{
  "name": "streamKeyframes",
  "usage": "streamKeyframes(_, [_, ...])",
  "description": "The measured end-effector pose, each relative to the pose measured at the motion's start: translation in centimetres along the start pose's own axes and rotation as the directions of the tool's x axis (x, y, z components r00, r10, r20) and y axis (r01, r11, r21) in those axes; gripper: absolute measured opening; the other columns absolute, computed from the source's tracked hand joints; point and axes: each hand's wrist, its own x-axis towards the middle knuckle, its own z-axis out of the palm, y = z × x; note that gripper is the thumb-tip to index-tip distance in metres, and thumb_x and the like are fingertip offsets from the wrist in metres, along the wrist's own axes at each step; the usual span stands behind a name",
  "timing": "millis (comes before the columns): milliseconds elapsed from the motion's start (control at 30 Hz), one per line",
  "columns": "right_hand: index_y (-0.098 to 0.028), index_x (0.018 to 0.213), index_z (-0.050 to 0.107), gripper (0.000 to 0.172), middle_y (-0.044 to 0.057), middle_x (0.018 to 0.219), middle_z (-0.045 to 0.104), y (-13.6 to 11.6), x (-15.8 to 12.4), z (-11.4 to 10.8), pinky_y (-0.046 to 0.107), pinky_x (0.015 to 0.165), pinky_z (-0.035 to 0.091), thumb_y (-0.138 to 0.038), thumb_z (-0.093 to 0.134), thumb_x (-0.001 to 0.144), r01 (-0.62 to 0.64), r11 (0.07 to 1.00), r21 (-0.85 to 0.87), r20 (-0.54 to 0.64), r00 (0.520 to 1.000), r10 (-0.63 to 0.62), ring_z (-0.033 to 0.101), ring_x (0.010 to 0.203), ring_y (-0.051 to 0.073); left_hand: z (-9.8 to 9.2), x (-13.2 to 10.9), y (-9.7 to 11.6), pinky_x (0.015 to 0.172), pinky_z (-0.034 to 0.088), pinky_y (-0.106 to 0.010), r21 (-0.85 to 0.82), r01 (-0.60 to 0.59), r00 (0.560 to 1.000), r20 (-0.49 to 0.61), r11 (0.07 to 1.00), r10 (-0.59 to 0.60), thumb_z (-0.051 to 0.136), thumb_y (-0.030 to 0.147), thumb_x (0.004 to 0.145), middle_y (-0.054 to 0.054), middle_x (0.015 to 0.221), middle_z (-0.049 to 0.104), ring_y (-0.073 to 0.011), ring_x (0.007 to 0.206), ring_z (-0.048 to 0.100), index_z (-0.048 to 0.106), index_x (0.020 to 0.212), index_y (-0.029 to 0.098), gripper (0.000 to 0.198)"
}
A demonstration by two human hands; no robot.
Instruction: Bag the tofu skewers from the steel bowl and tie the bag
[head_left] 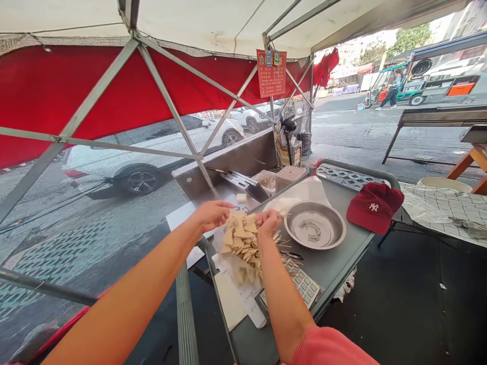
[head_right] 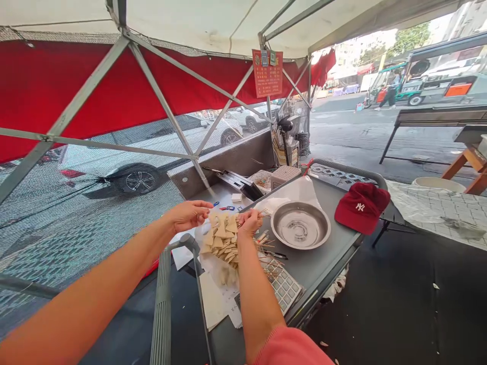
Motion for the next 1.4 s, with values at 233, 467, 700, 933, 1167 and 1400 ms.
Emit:
streamKeyframes(233, [-0.020, 0.047, 0.015, 0.037, -0.006, 0.034, 0.019, -0.9, 0.5, -2.9, 0.023, 0.041, 0.032, -0.019, 0.034, 0.079, -0.116, 0.985, 0.131, -0.014, 0.993, 0.119, 0.023, 0.031, 0.007, -3.1, -2.3, -2.9, 0.060, 0.044, -0.018, 0.388, -0.150, 0.935, 0.354, 0.909, 0.003, 0.066, 0.019, 0.072, 0.000, 0.068, 0.061, -0.0106, 0.065, 0.058, 0.059, 0.103, 0.013, 0.032])
streamKeyframes(467, [-0.020, 0.053, 0.015, 0.035, -0.007, 0.038, 0.025, 0.6, 0.5, -3.6, 0.024, 0.047, 0.037, -0.027, 0.034, 0.082, -0.101, 0.979, 0.178, 0.012, 0.995, 0.101, 0.028, 0.033, 0.007, 0.0, -2.4, -0.2, 0.049, 0.042, -0.010, -0.071, 0.035, 0.996, 0.087, 0.997, -0.029, 0.049, -0.004, 0.080, -0.004, 0.067, 0.059, -0.0052, 0.057, 0.056, 0.055, 0.089, 0.008, 0.017])
streamKeyframes(700, [-0.020, 0.054, 0.029, 0.031, -0.005, 0.051, 0.048, 1.2, -1.2, -6.2, 0.029, 0.063, 0.048, -0.031, 0.047, 0.076, -0.087, 0.996, 0.006, -0.034, 0.996, 0.087, 0.052, 0.050, 0.011, -0.9, -1.5, 1.3, 0.039, 0.037, -0.011, -0.174, 0.066, 0.998, 0.010, 0.983, -0.065, 0.047, -0.011, 0.074, -0.003, 0.067, 0.058, -0.0043, 0.046, 0.049, 0.053, 0.097, 0.009, 0.032])
streamKeyframes(933, [-0.020, 0.105, 0.060, 0.041, 0.007, 0.116, 0.064, -10.0, -4.2, -9.2, 0.034, 0.100, 0.041, -0.026, 0.074, 0.067, -0.494, 0.743, -0.451, 0.451, 0.592, 0.668, 0.058, 0.110, 0.018, -1.7, -0.7, 0.9, 0.041, 0.037, -0.011, -0.184, 0.051, 0.997, 0.059, 0.981, -0.041, 0.050, -0.008, 0.077, -0.005, 0.067, 0.058, -0.0064, 0.051, 0.053, 0.054, 0.095, 0.009, 0.025])
streamKeyframes(1167, [-0.007, 0.122, 0.052, 0.087, 0.023, 0.141, 0.041, -14.8, 0.3, -10.0, 0.044, 0.105, 0.036, -0.078, 0.030, 0.077, -0.554, 0.331, -0.764, 0.314, 0.129, 0.940, 0.041, 0.131, 0.029, -1.2, -1.3, 0.1, 0.040, 0.032, -0.011, -0.174, 0.068, 0.994, 0.094, 0.982, -0.052, 0.056, -0.003, 0.076, -0.002, 0.061, 0.053, -0.0040, 0.046, 0.044, 0.058, 0.091, 0.008, 0.019])
streamKeyframes(1400, [-0.018, 0.127, 0.049, 0.059, 0.011, 0.109, 0.065, -14.7, 2.1, -7.4, 0.034, 0.077, 0.051, -0.046, 0.062, 0.077, 0.188, 0.203, -0.961, 0.241, 0.211, 0.947, 0.060, 0.098, 0.023, 0.0, -1.3, -0.2, 0.041, 0.028, -0.011, -0.182, 0.072, 0.997, 0.032, 0.981, -0.067, 0.060, -0.003, 0.069, -0.004, 0.063, 0.055, -0.0032, 0.046, 0.042, 0.060, 0.086, 0.008, 0.021])
